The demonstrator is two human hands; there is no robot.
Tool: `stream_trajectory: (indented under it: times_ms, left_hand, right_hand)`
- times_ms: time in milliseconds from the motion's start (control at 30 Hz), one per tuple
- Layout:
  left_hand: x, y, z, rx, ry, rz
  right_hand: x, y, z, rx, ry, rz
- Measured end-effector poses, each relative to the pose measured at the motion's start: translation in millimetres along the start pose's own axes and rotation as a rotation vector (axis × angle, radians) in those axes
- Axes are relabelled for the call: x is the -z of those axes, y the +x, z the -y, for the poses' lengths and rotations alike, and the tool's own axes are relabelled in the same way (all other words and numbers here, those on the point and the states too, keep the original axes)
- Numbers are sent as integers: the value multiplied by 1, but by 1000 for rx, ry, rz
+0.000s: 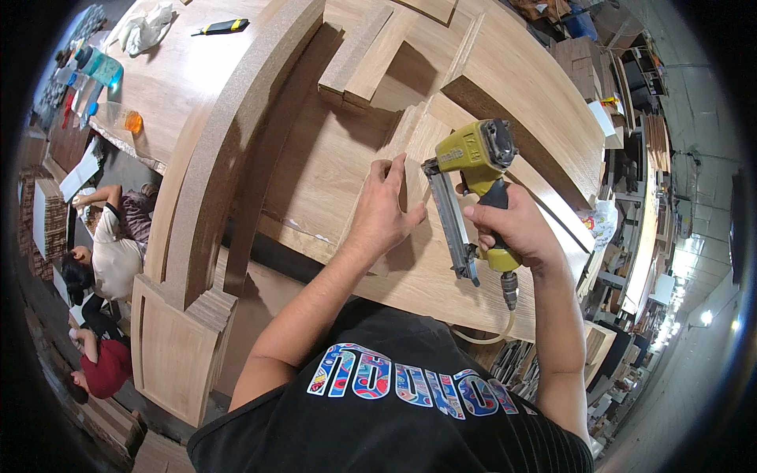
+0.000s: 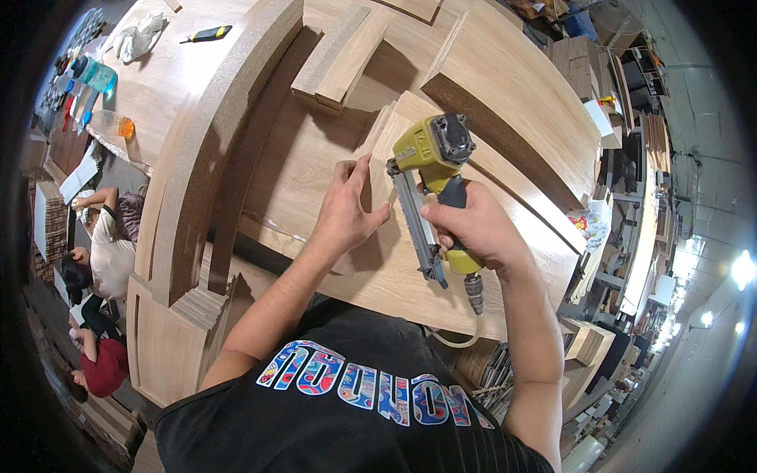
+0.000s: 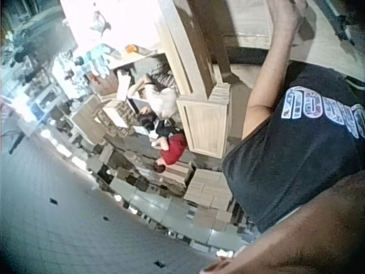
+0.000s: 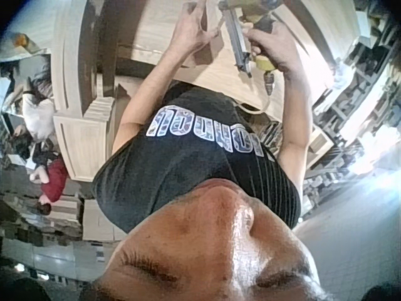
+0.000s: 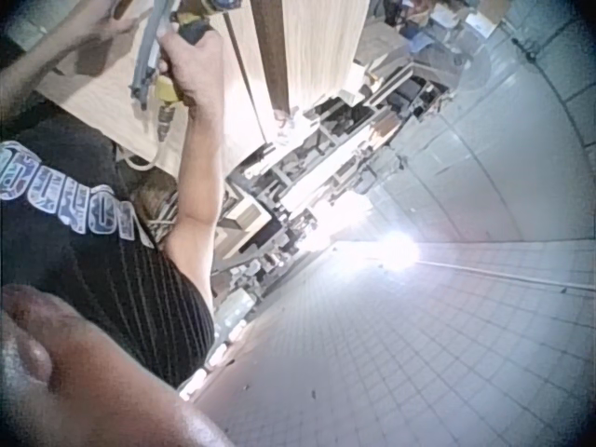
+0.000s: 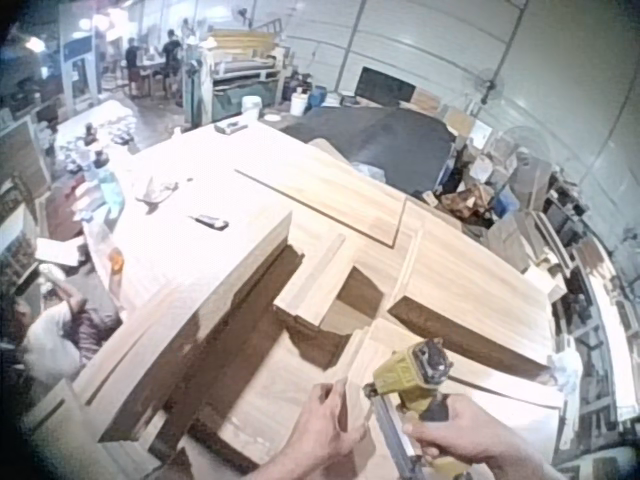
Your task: The person assembles wooden furniture panels using a pneumatic nail gun. The person places a rectangular panel onto a frame, aligns the edges, and uses the nail gun to secure the pieces together, repeating this for multiple sections.
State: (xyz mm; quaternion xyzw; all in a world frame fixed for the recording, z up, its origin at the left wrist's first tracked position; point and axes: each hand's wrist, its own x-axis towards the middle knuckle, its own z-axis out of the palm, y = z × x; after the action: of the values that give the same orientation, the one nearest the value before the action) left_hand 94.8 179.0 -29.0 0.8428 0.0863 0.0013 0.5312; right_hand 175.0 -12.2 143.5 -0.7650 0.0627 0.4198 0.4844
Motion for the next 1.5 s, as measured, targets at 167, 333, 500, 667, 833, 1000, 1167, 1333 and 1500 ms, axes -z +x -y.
stream_trajectory:
  times_ms: [167,333,500,667,833,1000,1167,1333,1500]
  left_hand:
    - [3,0,-2,22,-31,27]
    - [12,-5,-8,46,20,14]
    - [22,-63,4,12,64,-1]
    - [25,-146,19,-22,164,-129]
    - [11,-170,33,-86,164,-332]
    - [8,-163,35,-107,210,-372]
    - [6,-160,39,-122,213,-393]
    - [9,-160,38,-154,196,-411]
    - [9,-160,40,-146,192,-392]
  right_hand:
    - [-8,-2,-4,38,6,-2]
    - [-14,-17,-1,15,-54,3]
    - [-27,-38,-24,-38,-46,48]
    - [-46,-49,-28,-52,-98,51]
    - [-48,-51,-35,-44,-127,38]
    - [-51,-53,-34,-37,-146,44]
    - [-54,-54,-37,-2,-140,24]
    - [-62,-73,-46,-94,-144,83]
    - [-80,-87,-50,-135,-172,102]
